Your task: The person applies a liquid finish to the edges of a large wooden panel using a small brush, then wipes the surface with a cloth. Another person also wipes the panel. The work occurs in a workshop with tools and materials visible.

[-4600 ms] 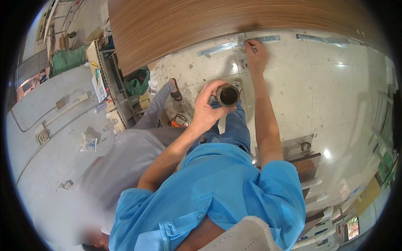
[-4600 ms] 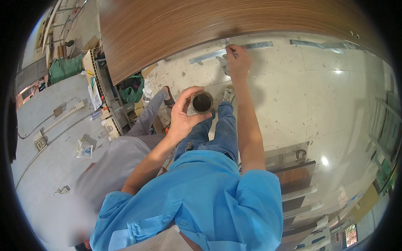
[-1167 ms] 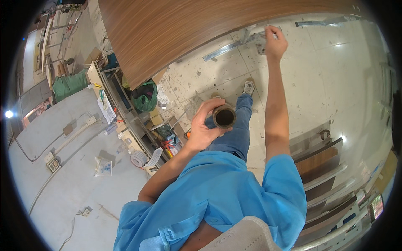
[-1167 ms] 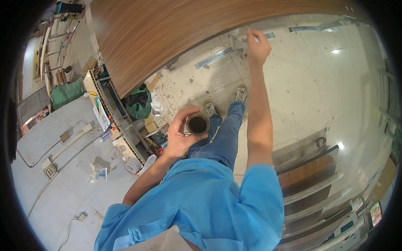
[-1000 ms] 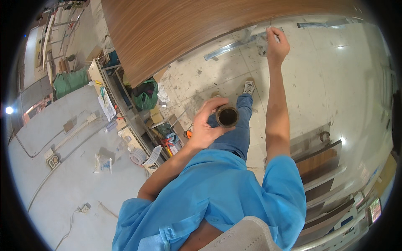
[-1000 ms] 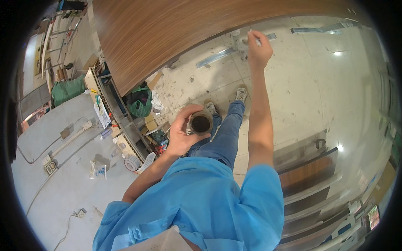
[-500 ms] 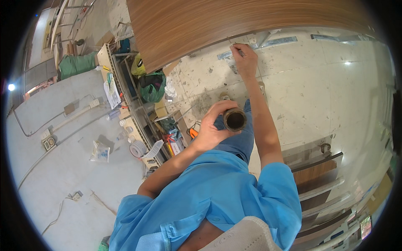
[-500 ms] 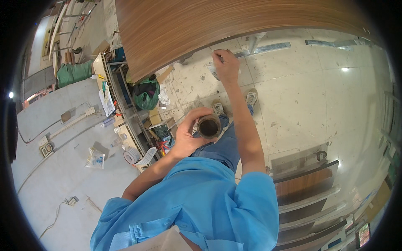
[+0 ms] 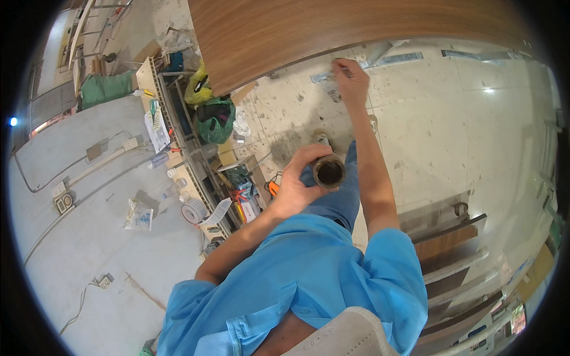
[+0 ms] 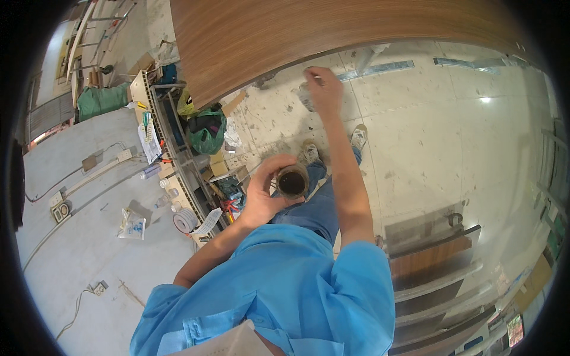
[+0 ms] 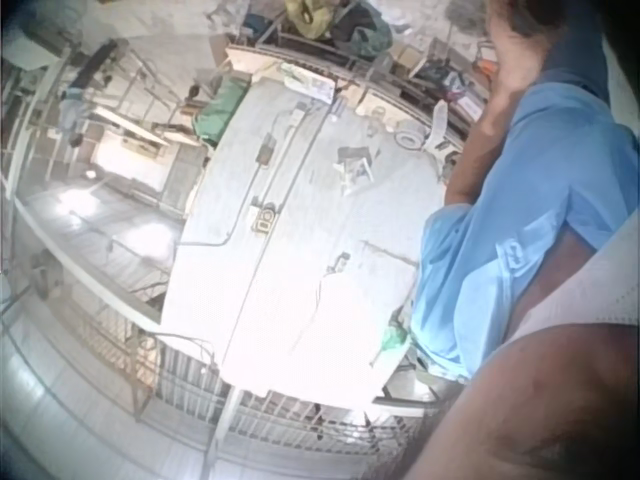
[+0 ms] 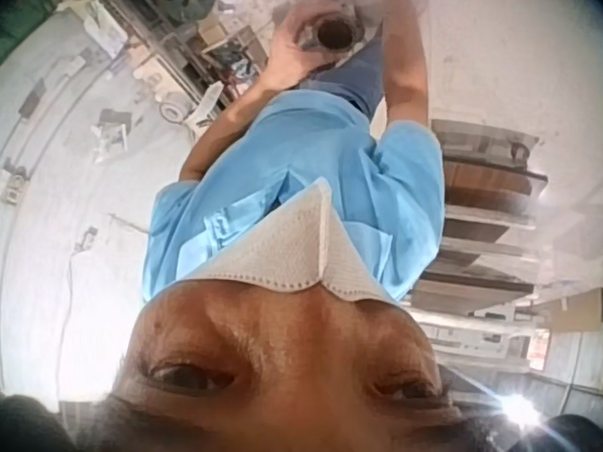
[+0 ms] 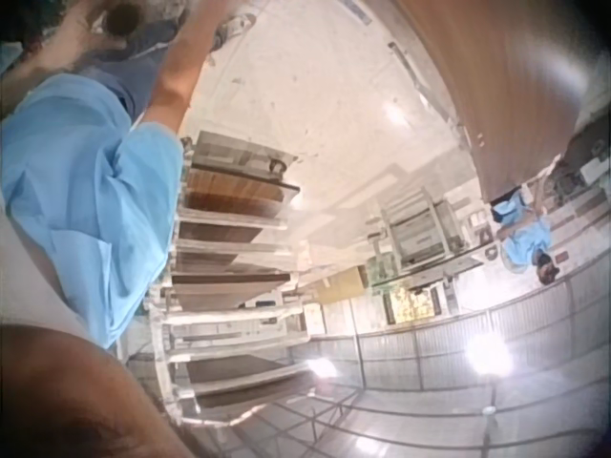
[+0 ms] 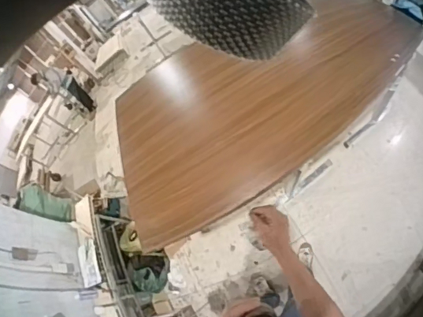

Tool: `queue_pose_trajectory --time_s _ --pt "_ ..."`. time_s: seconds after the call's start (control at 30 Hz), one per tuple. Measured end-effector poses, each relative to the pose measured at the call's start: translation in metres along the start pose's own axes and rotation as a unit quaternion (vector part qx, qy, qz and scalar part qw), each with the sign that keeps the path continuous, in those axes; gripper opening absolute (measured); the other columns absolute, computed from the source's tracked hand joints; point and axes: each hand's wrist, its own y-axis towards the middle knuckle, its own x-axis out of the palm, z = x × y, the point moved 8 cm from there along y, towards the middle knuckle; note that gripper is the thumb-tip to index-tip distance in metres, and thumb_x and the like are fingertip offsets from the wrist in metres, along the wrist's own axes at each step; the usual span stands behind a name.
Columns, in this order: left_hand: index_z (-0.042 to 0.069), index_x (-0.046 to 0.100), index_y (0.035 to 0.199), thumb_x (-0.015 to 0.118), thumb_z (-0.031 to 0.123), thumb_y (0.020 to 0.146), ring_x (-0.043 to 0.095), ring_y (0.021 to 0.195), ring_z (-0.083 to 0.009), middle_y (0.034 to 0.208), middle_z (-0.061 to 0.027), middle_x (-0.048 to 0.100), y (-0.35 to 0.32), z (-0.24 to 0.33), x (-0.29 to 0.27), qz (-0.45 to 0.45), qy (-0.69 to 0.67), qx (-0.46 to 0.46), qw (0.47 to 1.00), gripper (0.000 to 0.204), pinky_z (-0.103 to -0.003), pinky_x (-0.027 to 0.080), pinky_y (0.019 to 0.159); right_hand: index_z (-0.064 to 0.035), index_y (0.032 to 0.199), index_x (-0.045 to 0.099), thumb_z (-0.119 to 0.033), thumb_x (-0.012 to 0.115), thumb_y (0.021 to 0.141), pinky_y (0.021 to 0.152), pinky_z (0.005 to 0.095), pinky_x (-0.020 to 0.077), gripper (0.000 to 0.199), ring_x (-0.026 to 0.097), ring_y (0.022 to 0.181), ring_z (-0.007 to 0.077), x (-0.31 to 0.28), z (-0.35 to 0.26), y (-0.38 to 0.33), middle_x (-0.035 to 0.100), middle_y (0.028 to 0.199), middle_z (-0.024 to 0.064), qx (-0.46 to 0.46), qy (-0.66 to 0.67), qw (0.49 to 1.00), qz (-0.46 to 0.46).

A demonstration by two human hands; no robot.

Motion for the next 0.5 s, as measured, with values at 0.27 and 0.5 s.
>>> queue_pose_trajectory --time_s 0.27,0.5 --pt "0.006 0.062 0.140 0.093 -0.011 0.065 0.058 0.134 -0.0235 0.146 -0.0114 0.057 0.000 -0.002 -0.008 0.004 0.020 0.006 1.000 0.083 -0.038 0.044 0.117 -0.0060 0.104 0.077 -0.016 0.074 0.093 0.079 0.0389 0.0581 0.016 0.076 0.089 0.0283 0.009 0.008 0.003 0.079 0.099 0.0126 0.037 -0.066 0.997 0.028" --pt "0.006 0.060 0.140 0.093 -0.010 0.065 0.058 0.134 -0.0244 0.145 -0.0118 0.057 0.018 0.007 0.008 -0.017 0.008 0.008 1.000 0.083 -0.038 0.046 0.117 -0.0050 0.104 0.077 -0.019 0.077 0.096 0.082 0.0326 0.0563 0.016 0.072 0.090 0.0154 -0.019 -0.016 0.009 0.079 0.099 0.0063 0.029 0.032 0.999 0.003"
